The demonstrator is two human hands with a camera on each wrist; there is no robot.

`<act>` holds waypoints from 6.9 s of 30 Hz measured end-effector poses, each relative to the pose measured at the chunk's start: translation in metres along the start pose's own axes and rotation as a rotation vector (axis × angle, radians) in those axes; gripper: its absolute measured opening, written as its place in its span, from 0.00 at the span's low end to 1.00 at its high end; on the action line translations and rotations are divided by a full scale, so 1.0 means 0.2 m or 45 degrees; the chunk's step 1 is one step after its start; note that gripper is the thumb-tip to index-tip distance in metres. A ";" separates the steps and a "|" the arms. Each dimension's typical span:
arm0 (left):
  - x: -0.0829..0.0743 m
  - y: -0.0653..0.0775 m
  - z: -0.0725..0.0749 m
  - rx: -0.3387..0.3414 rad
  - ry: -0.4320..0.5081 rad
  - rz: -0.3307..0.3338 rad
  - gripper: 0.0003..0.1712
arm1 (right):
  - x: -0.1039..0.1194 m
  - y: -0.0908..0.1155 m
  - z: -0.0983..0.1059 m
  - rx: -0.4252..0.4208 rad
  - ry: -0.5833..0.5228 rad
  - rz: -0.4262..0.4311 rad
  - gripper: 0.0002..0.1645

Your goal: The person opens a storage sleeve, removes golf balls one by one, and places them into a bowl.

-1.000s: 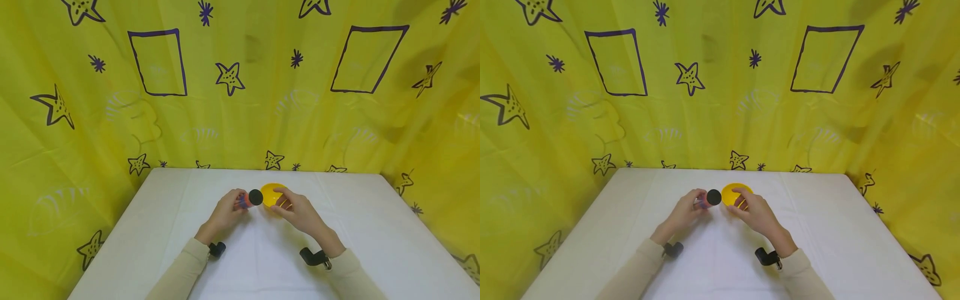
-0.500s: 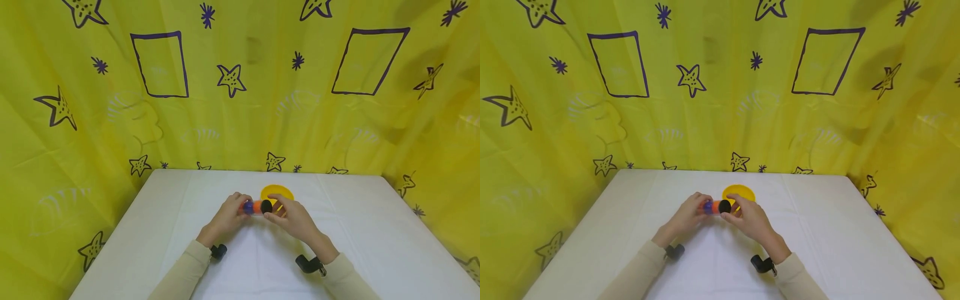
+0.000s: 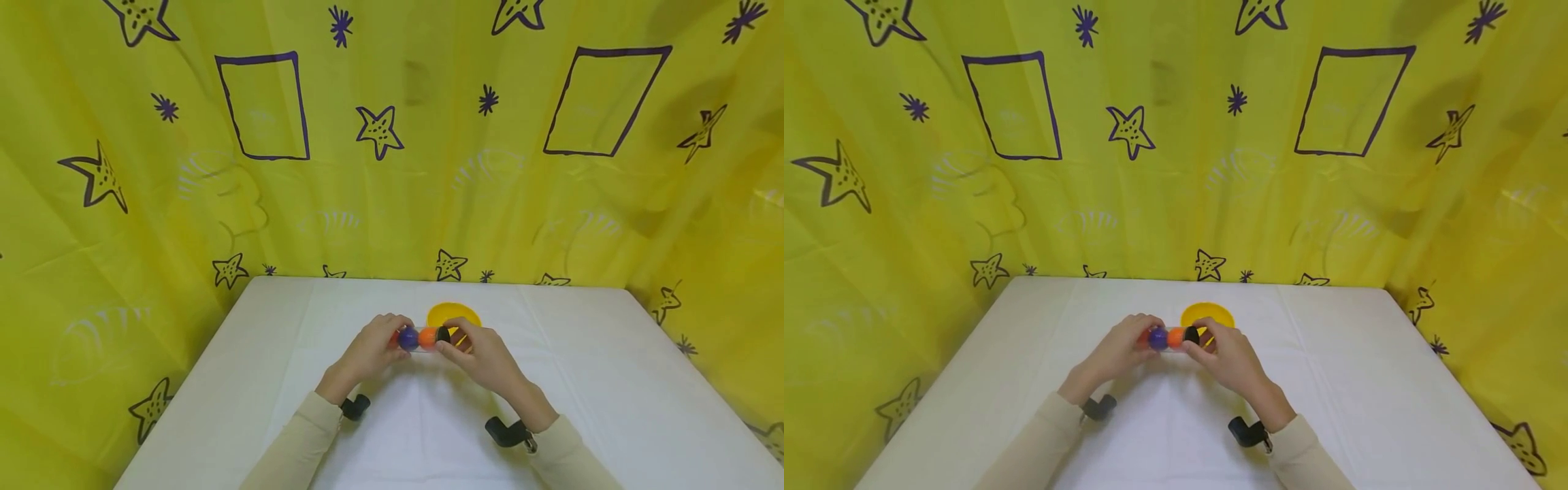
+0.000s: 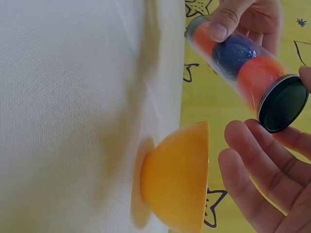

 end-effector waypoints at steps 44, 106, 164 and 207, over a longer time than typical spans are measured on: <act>0.11 0.01 -0.07 0.164 0.138 0.068 0.27 | -0.04 0.00 -0.09 0.216 -0.167 -0.044 0.22; 0.28 0.06 0.07 0.243 0.377 0.101 0.19 | -0.04 0.03 0.16 -0.197 -0.417 0.164 0.19; 0.19 0.01 0.14 -0.096 0.681 0.208 0.30 | -0.10 0.05 -0.23 0.416 -0.121 -0.117 0.24; 0.06 0.02 0.12 -0.093 0.464 0.037 0.28 | -0.06 0.00 -0.04 0.132 -0.588 -0.162 0.29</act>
Point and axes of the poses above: each hand's wrist, its own y-axis away from the middle knuckle, its own z-axis out of the back of the hand, x = y × z, the point moved 4 cm from there along -y, towards the middle knuckle, and after that the axes turned 3 degrees about z, right-handed, at the moved point
